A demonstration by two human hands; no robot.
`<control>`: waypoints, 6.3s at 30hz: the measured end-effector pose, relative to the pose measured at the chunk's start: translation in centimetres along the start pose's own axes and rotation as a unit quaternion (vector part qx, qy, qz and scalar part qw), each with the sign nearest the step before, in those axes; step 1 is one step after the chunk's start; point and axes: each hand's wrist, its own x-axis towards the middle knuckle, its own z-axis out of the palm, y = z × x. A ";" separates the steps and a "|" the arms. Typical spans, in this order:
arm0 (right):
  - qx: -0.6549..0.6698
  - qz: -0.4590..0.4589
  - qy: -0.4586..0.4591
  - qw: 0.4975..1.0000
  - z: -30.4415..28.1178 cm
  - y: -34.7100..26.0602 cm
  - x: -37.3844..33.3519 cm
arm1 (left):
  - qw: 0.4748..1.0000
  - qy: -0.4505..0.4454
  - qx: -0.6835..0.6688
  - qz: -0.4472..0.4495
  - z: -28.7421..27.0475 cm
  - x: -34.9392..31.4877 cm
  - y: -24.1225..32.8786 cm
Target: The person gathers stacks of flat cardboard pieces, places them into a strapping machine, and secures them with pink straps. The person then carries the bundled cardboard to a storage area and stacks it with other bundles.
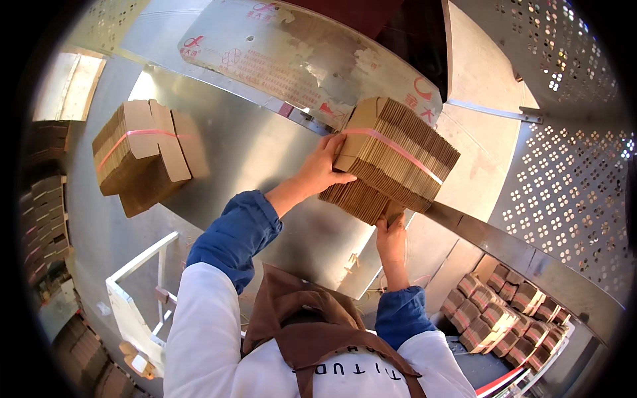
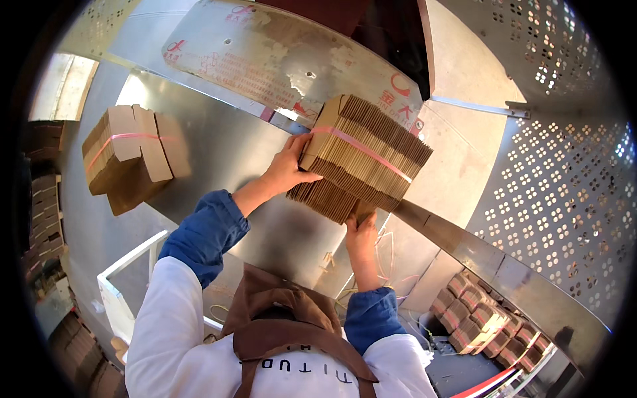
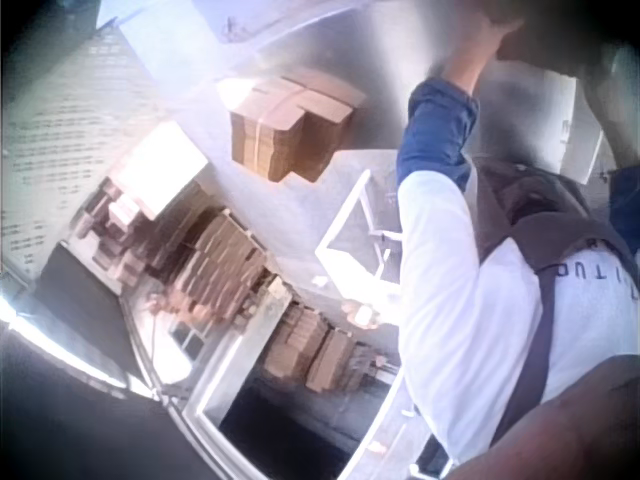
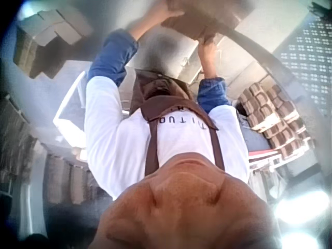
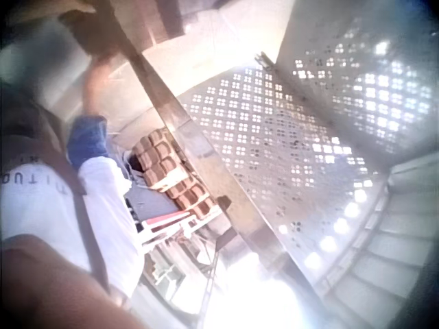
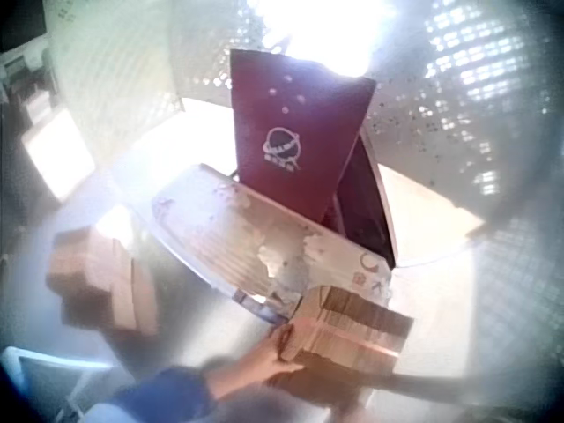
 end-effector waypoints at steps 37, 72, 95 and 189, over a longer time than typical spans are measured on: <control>-0.017 -0.030 0.003 0.999 0.5 1.7 0.0 | 0.997 -0.008 -0.055 -0.048 1.6 0.9 -1.3; 0.200 -0.109 -0.255 0.940 -0.3 -14.9 -3.7 | 0.898 -0.008 -0.351 -0.266 -15.7 -20.0 -4.8; 0.066 0.127 -0.024 0.989 -12.4 0.0 -12.3 | 0.889 -0.370 -0.090 -0.255 -2.7 -1.9 3.1; 0.123 0.128 -0.116 0.977 -5.8 -6.4 -11.1 | 0.870 -0.012 -0.416 -0.265 -25.7 -15.4 -0.4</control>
